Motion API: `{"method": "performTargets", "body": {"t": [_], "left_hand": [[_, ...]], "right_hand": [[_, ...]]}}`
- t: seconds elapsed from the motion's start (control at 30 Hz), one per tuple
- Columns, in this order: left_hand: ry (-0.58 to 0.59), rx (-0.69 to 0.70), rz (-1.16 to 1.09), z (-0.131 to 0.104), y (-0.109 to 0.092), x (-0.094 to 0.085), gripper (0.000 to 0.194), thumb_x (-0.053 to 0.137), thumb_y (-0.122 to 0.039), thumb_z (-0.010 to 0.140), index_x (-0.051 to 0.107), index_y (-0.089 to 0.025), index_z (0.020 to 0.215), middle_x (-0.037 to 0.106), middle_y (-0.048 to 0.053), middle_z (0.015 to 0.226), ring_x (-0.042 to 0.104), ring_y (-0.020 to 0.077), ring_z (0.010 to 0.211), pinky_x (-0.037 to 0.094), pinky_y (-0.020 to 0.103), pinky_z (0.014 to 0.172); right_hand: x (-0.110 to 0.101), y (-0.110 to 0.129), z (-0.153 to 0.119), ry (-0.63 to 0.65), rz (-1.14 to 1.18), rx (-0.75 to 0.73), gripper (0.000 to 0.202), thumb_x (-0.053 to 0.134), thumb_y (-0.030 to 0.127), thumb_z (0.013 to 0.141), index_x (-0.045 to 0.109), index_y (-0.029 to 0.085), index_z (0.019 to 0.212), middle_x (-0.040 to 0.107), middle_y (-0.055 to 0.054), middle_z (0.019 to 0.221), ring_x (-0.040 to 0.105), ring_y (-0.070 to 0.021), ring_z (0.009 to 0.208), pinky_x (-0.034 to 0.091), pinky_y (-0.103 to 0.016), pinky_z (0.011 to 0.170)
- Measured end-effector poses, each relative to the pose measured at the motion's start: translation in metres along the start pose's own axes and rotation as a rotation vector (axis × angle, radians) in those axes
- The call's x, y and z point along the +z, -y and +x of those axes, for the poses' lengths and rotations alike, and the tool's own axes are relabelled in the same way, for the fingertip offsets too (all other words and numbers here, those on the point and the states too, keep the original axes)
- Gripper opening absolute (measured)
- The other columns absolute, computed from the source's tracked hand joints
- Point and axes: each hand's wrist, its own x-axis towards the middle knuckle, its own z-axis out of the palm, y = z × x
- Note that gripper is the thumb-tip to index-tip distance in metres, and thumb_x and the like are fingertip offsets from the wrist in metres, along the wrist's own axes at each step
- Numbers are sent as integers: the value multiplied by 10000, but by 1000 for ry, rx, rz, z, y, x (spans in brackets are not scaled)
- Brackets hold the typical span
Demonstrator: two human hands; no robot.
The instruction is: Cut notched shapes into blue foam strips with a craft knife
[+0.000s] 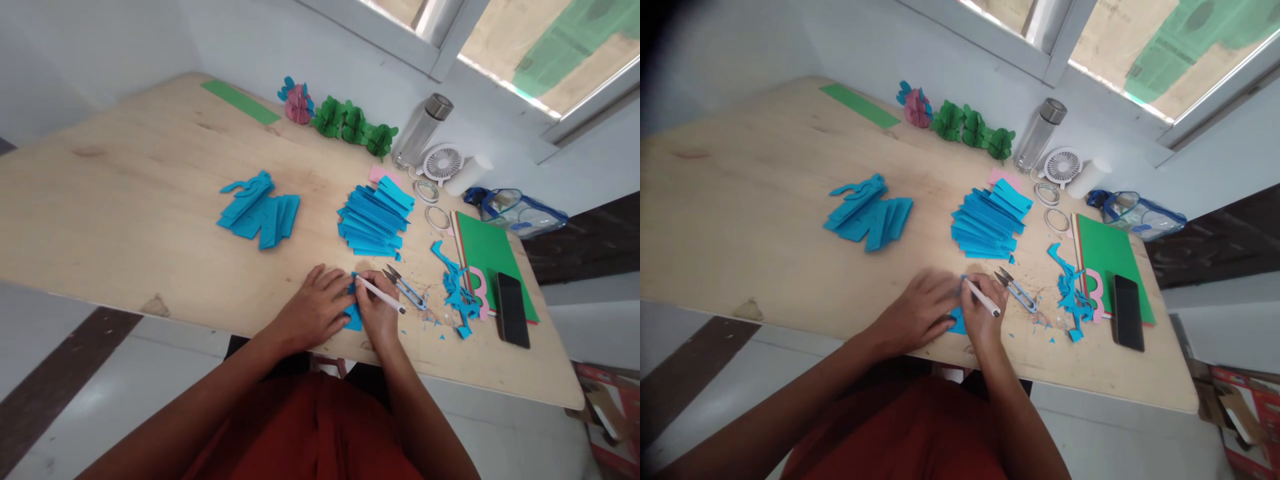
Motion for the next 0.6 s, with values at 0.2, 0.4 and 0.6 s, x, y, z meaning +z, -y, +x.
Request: {"method": "performTargets", "body": {"t": [0.2, 0.4, 0.6], "left_hand": [[-11, -2, -1, 0, 0, 1, 307, 588, -284, 895, 635, -195, 1186, 572, 126, 1357, 461, 295, 1299, 319, 547, 1138], [-23, -1, 1, -2, 0, 2, 362, 580, -290, 904, 611, -211, 1256, 557, 120, 1391, 444, 301, 1316, 302, 555, 1140], [-43, 15, 5, -2, 2, 4, 336, 565, -315, 917, 631, -255, 1241, 566, 96, 1390, 437, 305, 1320, 283, 563, 1135]], "right_hand": [[4, -1, 4, 12, 17, 7, 141, 553, 308, 893, 655, 218, 856, 739, -28, 834, 655, -203, 807, 450, -351, 819], [3, -2, 7, -10, 172, 90, 171, 569, 361, 886, 652, 212, 867, 716, -27, 837, 640, -183, 778, 489, -310, 742], [-16, -1, -11, -53, 372, 161, 203, 612, 401, 862, 661, 207, 890, 700, -14, 829, 633, -179, 805, 502, -305, 750]]}}
